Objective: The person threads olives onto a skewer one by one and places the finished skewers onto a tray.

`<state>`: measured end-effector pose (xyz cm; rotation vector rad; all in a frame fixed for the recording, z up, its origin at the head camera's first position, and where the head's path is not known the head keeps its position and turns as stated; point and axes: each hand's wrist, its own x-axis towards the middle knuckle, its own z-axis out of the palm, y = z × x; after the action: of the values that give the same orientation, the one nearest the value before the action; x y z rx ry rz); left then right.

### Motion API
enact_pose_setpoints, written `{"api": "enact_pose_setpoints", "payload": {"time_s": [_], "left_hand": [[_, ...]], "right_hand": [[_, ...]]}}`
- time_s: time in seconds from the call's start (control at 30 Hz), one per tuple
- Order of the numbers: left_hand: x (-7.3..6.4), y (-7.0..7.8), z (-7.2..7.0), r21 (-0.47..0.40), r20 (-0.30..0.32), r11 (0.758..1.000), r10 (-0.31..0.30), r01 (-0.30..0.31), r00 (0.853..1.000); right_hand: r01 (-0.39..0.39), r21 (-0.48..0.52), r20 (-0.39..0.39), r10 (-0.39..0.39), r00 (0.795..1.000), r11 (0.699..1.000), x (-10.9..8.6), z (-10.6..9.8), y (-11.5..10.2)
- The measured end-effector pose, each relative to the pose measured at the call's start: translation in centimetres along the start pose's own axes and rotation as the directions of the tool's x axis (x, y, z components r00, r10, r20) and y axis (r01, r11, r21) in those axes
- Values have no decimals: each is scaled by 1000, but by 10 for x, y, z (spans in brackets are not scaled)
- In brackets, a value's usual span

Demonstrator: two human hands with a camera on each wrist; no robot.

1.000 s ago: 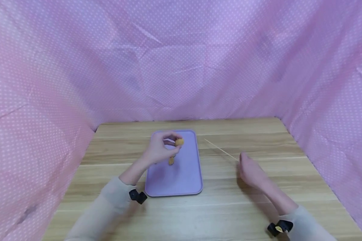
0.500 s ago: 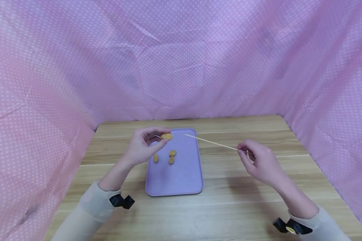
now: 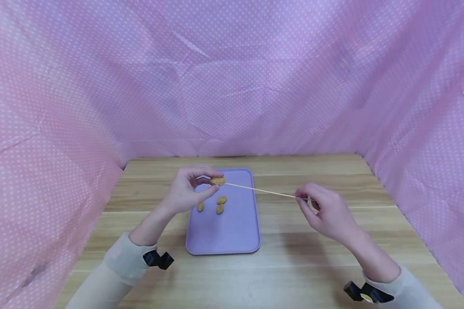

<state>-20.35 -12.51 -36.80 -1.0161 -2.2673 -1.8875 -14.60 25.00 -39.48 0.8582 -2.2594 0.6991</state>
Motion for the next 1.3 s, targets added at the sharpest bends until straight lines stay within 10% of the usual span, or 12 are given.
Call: {"api": "enact_pose_setpoints", "payload": {"time_s": [0.6,0.93,1.3], "left_hand": [[-2,-6,11,-42,-23,999,16,-17,1000],[3,-6,13,-12,-75,990,-140,140,987],[4,-4,15,-60,-76,998,-33,28,997]], "right_hand": [[60,-28,11,-60,998,998,5,-4,-5],[158,-85,-66,-164,984,984,11,-7,-5],[211,-135,-101,-225,969,968,16,-5,-8]]}}
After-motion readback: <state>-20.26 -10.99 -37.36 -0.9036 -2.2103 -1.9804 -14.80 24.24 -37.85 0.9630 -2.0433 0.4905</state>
